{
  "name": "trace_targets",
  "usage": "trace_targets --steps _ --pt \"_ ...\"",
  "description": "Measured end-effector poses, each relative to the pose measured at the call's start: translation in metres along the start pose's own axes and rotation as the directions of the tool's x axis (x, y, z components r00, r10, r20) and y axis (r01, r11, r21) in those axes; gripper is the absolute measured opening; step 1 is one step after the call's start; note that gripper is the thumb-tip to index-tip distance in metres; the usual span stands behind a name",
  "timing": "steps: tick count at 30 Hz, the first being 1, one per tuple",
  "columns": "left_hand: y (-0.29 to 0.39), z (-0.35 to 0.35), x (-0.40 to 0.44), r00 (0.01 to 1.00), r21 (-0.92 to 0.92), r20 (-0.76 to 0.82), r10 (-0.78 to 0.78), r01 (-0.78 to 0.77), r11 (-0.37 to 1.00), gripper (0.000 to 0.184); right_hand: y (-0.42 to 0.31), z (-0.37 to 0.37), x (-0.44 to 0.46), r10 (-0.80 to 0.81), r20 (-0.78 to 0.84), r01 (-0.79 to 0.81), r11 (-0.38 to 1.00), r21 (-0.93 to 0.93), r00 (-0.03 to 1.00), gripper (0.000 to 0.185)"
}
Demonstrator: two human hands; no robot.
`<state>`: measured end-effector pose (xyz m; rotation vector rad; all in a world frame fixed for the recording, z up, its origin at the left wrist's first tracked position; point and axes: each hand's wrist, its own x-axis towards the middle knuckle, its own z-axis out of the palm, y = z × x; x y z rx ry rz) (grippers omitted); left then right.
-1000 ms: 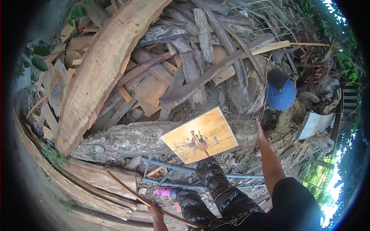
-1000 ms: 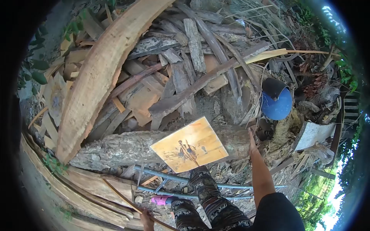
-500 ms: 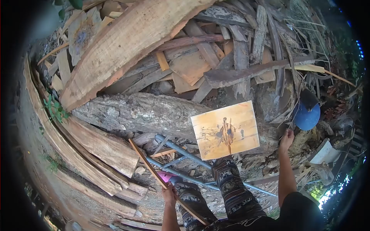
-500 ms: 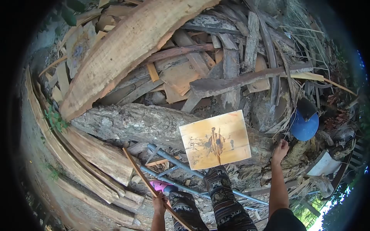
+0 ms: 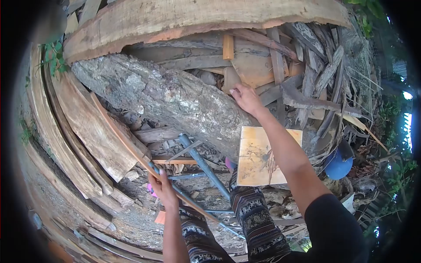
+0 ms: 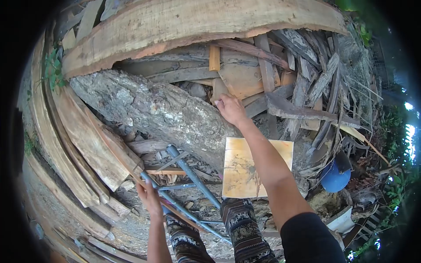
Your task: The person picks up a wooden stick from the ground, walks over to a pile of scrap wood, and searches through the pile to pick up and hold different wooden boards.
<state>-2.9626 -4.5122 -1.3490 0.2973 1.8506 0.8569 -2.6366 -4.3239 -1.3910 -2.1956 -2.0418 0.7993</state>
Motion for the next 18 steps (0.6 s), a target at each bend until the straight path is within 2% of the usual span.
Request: trace_targets --steps 1,2,3,4,5,8,10,12,14,16,18 --pt "0.015 0.011 0.022 0.998 0.017 0.045 0.05 -0.051 0.999 0.045 0.0 0.001 0.003 0.153 0.104 -0.16 0.984 0.072 0.983 0.031" --pt "0.023 0.025 0.046 0.945 0.368 -0.103 0.31 -0.253 0.895 0.054 0.005 0.006 -0.002 0.152 0.107 -0.159 0.985 0.061 0.983 0.031" --pt "0.034 0.044 0.067 0.806 0.69 -0.138 0.576 -0.338 0.64 0.062 0.016 0.009 -0.011 0.077 0.108 -0.072 0.996 -0.046 0.991 0.037" --pt "0.057 0.058 0.082 0.828 0.557 -0.077 0.555 -0.426 0.713 0.073 0.028 0.015 -0.021 0.001 0.116 0.017 0.988 -0.155 0.993 0.044" --pt "0.075 0.075 0.095 0.76 0.678 -0.094 0.643 -0.424 0.601 0.071 0.037 0.026 -0.023 0.037 0.128 -0.007 0.973 -0.229 0.991 0.051" --pt "0.106 0.139 0.127 0.787 0.633 -0.194 0.586 -0.355 0.687 0.074 0.018 0.014 -0.027 0.073 0.13 -0.041 0.973 -0.227 0.989 0.054" --pt "0.105 0.182 0.154 0.815 0.682 -0.253 0.521 -0.231 0.693 0.079 0.019 0.016 -0.032 0.068 0.094 -0.048 0.978 -0.202 0.993 0.055" --pt "0.11 0.219 0.168 0.841 0.762 -0.378 0.387 0.045 0.646 0.082 0.025 0.018 -0.033 0.042 0.076 -0.028 0.985 -0.168 0.996 0.053" --pt "0.111 0.229 0.167 0.815 0.807 -0.407 0.413 0.109 0.58 0.081 0.029 0.017 -0.031 0.009 0.039 -0.003 0.985 -0.171 0.999 0.051" --pt "0.107 0.23 0.168 0.799 0.84 -0.393 0.455 0.111 0.531 0.076 0.023 0.013 -0.029 0.059 0.116 -0.045 0.992 -0.12 0.991 0.045" --pt "0.106 0.23 0.167 0.803 0.849 -0.383 0.457 0.112 0.516 0.072 0.024 0.019 -0.026 0.126 0.107 -0.116 0.989 -0.089 0.986 0.04"
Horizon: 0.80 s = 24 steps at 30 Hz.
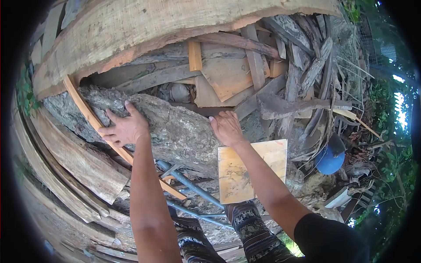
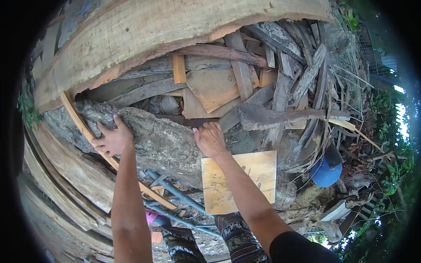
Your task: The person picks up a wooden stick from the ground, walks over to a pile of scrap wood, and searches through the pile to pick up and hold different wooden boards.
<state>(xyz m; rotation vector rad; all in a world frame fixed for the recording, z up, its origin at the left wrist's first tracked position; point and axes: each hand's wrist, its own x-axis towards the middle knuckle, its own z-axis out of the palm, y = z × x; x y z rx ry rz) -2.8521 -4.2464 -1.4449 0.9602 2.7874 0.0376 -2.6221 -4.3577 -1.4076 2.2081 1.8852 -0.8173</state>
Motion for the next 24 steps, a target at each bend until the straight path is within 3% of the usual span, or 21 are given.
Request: trace_targets --steps 2,3,4,5,6,7,8,9,10,12,17,19,24 --pt "0.0 0.0 0.001 1.0 -0.013 -0.004 0.002 -0.002 1.0 0.068 -0.008 -0.001 0.013 0.053 -0.024 -0.052 0.998 0.026 0.998 0.035" --pt "-0.002 0.005 0.001 1.0 -0.001 -0.015 -0.01 0.01 1.0 0.065 -0.019 -0.001 0.025 0.306 -0.074 -0.247 0.869 0.428 0.949 0.034" --pt "-0.005 0.01 0.002 0.999 0.012 -0.027 -0.019 0.019 1.0 0.063 -0.028 -0.001 0.036 0.535 -0.011 -0.34 0.553 0.761 0.845 0.039" --pt "-0.006 0.012 0.003 0.999 0.008 -0.036 -0.004 0.005 1.0 0.063 -0.018 0.013 0.056 0.566 0.246 -0.368 0.11 0.923 0.787 0.061" --pt "-0.005 0.014 0.002 0.999 0.023 -0.041 -0.013 0.014 1.0 0.062 -0.019 0.01 0.076 0.569 0.242 -0.357 0.097 0.929 0.786 0.061" --pt "-0.005 0.017 0.002 0.999 0.038 -0.044 -0.021 0.022 0.999 0.062 -0.02 0.007 0.096 0.572 0.47 -0.256 -0.417 0.872 0.672 0.066" --pt "-0.005 0.02 0.002 0.999 0.038 -0.047 -0.003 0.005 0.999 0.062 -0.019 0.007 0.112 0.442 0.676 -0.059 -0.811 0.582 0.589 0.071" --pt "-0.006 0.022 0.004 0.999 0.041 -0.05 -0.007 0.009 0.999 0.061 -0.013 0.016 0.125 0.374 0.701 0.082 -0.907 0.413 0.607 0.075" --pt "-0.007 0.025 0.005 0.998 0.044 -0.054 -0.015 0.017 0.999 0.061 -0.007 0.026 0.131 0.372 0.702 0.091 -0.91 0.404 0.608 0.075" --pt "-0.008 0.031 0.006 0.998 0.063 -0.064 0.005 -0.001 0.998 0.061 0.0 0.03 0.139 0.395 0.675 0.398 -0.903 0.161 0.623 0.074" --pt "-0.015 0.048 0.009 0.998 0.016 -0.053 0.026 -0.025 1.0 0.062 0.006 0.057 0.136 0.417 0.614 0.431 -0.892 0.136 0.67 0.073" --pt "-0.019 0.053 0.008 0.999 -0.028 -0.036 0.033 -0.034 0.999 0.065 0.005 0.057 0.135 0.415 0.485 0.416 -0.902 0.113 0.769 0.072" --pt "-0.027 0.072 0.012 0.993 0.034 -0.089 0.082 -0.079 0.996 0.068 0.011 0.058 0.148 0.415 0.51 0.402 -0.904 0.143 0.753 0.07"
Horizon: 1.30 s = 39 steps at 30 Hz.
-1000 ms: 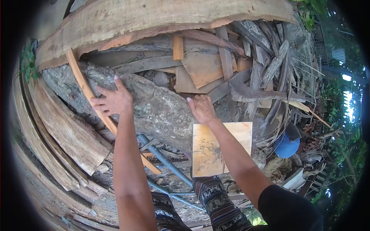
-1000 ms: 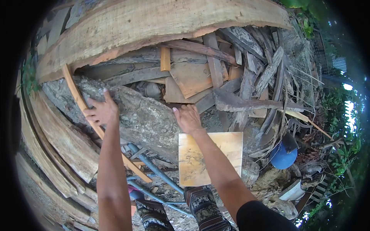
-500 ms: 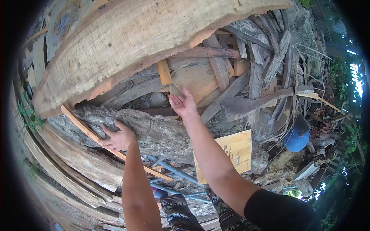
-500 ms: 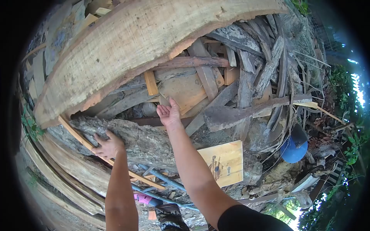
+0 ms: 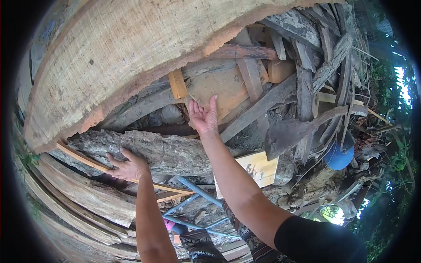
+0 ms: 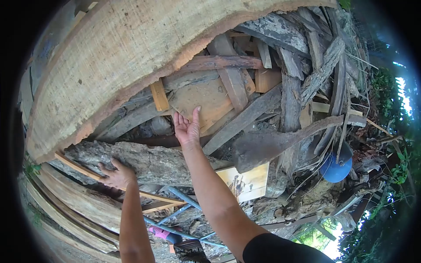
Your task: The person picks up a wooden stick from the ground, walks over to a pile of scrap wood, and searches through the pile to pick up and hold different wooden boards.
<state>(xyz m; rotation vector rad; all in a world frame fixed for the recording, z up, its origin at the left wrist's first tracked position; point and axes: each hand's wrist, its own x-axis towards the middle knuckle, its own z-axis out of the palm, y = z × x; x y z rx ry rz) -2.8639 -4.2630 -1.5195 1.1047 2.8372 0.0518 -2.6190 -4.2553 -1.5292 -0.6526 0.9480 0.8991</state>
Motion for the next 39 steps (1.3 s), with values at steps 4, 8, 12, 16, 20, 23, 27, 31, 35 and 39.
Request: trace_targets --steps 4,8,12,16,20,23,27,31,35,39 --pt "0.008 -0.014 -0.004 0.998 -0.072 0.059 -0.029 0.034 0.997 0.067 0.002 -0.004 0.002 -0.028 0.006 0.029 0.999 -0.04 1.0 0.07" --pt "0.009 -0.013 -0.004 0.998 -0.08 0.056 -0.038 0.042 0.996 0.065 0.0 -0.003 0.0 0.027 -0.009 -0.027 1.0 -0.008 1.0 0.065" --pt "0.009 -0.008 -0.004 1.0 -0.101 0.016 -0.025 0.027 0.994 0.064 0.001 0.004 0.002 0.02 -0.047 -0.018 0.999 0.045 0.999 0.061" --pt "0.009 -0.009 -0.004 0.999 -0.11 0.023 -0.034 0.036 0.993 0.063 -0.001 0.007 0.004 0.07 -0.119 -0.058 0.993 0.099 0.99 0.061" --pt "0.006 -0.003 -0.004 1.0 -0.109 -0.015 -0.025 0.023 0.994 0.062 -0.004 0.01 0.005 0.113 -0.156 -0.093 0.987 0.129 0.981 0.065" --pt "0.007 -0.005 -0.005 0.999 -0.118 -0.004 -0.033 0.032 0.993 0.061 -0.007 0.002 0.001 0.106 -0.052 -0.104 0.993 0.05 0.993 0.067" --pt "0.006 -0.005 -0.009 0.999 -0.131 0.003 -0.041 0.041 0.991 0.062 -0.011 -0.004 0.001 0.11 -0.025 -0.11 0.994 -0.003 0.994 0.067" --pt "-0.017 -0.025 -0.006 0.986 -0.224 0.101 0.131 -0.106 0.969 0.058 -0.004 -0.01 0.013 0.048 0.091 -0.052 0.998 0.045 0.995 0.067" --pt "-0.167 -0.159 -0.04 0.623 -0.673 0.269 0.735 -0.425 0.606 0.034 -0.015 -0.012 0.028 0.075 0.012 -0.076 0.997 0.005 0.997 0.066" --pt "-0.39 -0.205 -0.102 0.709 -0.473 0.523 0.472 -0.219 0.853 0.017 -0.023 -0.01 0.022 0.146 -0.005 -0.146 0.989 0.023 0.989 0.061"
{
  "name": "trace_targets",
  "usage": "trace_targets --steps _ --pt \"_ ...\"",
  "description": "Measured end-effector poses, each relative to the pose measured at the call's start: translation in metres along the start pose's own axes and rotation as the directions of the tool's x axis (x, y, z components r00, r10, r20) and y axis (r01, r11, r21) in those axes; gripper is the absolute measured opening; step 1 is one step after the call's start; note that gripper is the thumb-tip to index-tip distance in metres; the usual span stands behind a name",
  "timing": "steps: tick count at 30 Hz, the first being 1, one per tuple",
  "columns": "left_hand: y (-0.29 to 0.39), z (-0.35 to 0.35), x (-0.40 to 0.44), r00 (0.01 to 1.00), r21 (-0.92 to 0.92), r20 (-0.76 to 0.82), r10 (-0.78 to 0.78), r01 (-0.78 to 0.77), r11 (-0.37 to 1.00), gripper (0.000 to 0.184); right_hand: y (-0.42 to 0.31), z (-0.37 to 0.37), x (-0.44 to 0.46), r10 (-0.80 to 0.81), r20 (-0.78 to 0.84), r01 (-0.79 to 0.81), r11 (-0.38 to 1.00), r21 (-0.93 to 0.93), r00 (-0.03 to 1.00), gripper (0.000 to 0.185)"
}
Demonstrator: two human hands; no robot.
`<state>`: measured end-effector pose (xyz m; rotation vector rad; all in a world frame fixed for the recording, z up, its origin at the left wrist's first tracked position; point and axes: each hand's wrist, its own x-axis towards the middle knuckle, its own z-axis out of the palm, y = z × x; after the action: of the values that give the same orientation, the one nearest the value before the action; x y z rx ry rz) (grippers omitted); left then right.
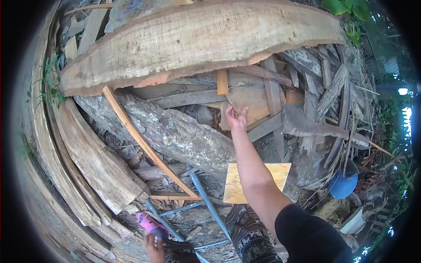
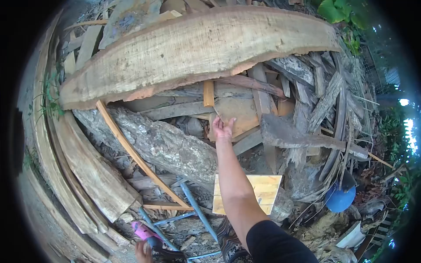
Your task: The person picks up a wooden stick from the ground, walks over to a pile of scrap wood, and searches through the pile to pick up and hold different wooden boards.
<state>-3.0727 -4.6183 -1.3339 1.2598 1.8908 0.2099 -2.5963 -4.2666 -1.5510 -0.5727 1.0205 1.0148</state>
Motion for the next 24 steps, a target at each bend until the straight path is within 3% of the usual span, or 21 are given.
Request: trace_targets --steps 1,2,3,6,11,13,15,16,17,19,20,21,22,23,24 --pt "-0.036 -0.019 -0.05 1.0 -0.001 0.002 -0.009 0.009 1.0 0.017 -0.002 0.0 0.0 -0.001 -0.008 0.001 1.0 -0.005 1.0 0.061" --pt "-0.109 -0.027 -0.12 0.927 0.147 0.24 -0.289 0.26 0.954 0.05 0.001 0.002 -0.003 -0.031 -0.01 0.031 0.999 0.014 0.999 0.062" --pt "-0.096 -0.041 -0.152 0.797 0.34 0.207 -0.568 0.486 0.805 0.043 0.002 0.0 -0.005 -0.064 -0.018 0.065 0.997 0.039 0.998 0.062" --pt "-0.072 -0.038 -0.156 0.722 0.246 0.208 -0.659 0.614 0.75 0.044 0.007 -0.004 -0.009 -0.094 0.033 0.095 0.995 -0.032 0.995 0.073" --pt "-0.004 -0.022 -0.135 0.504 -0.037 0.295 -0.812 0.855 0.517 0.046 0.017 -0.001 -0.028 -0.135 0.012 0.135 0.989 -0.064 0.991 0.079" --pt "0.009 -0.008 -0.126 0.418 -0.15 0.371 -0.829 0.908 0.391 0.047 0.018 -0.003 -0.04 0.092 0.123 -0.055 0.959 -0.277 0.988 0.083" --pt "0.005 0.0 -0.122 0.383 -0.199 0.419 -0.823 0.923 0.328 0.047 0.019 -0.004 -0.05 0.093 0.091 -0.057 0.939 -0.34 0.992 0.084" --pt "-0.015 0.003 -0.124 0.473 0.109 0.392 -0.789 0.828 0.55 0.053 0.018 -0.004 -0.056 0.106 0.045 -0.08 0.915 -0.395 0.993 0.086" --pt "-0.026 0.003 -0.124 0.558 0.406 0.391 -0.732 0.61 0.681 0.059 0.011 -0.007 -0.058 0.099 0.053 -0.071 0.919 -0.388 0.994 0.086" --pt "-0.006 0.001 -0.11 0.573 0.466 0.391 -0.721 0.552 0.691 0.065 -0.008 -0.016 -0.056 -0.002 -0.029 -0.006 0.958 -0.288 1.0 0.085" --pt "0.002 0.002 -0.105 0.539 0.51 0.349 -0.767 0.577 0.638 0.064 -0.011 -0.014 -0.061 -0.013 -0.082 -0.012 0.955 -0.296 0.997 0.07" --pt "0.005 -0.001 -0.108 0.495 0.551 0.297 -0.817 0.61 0.57 0.064 -0.01 -0.015 -0.064 -0.004 -0.092 -0.024 0.955 -0.295 0.996 0.07" --pt "-0.009 0.005 -0.115 0.578 0.553 0.251 -0.776 0.573 0.605 0.062 -0.008 -0.024 -0.062 -0.032 -0.003 0.026 0.855 -0.518 0.999 0.057" --pt "-0.022 0.009 -0.125 0.581 0.613 0.201 -0.789 0.554 0.564 0.061 -0.004 -0.037 -0.06 -0.024 0.089 0.08 0.704 -0.706 0.996 0.048" --pt "-0.006 0.009 -0.119 0.578 0.668 0.15 -0.802 0.539 0.513 0.059 0.008 -0.04 -0.072 -0.049 0.047 0.067 0.582 -0.81 0.998 0.036"
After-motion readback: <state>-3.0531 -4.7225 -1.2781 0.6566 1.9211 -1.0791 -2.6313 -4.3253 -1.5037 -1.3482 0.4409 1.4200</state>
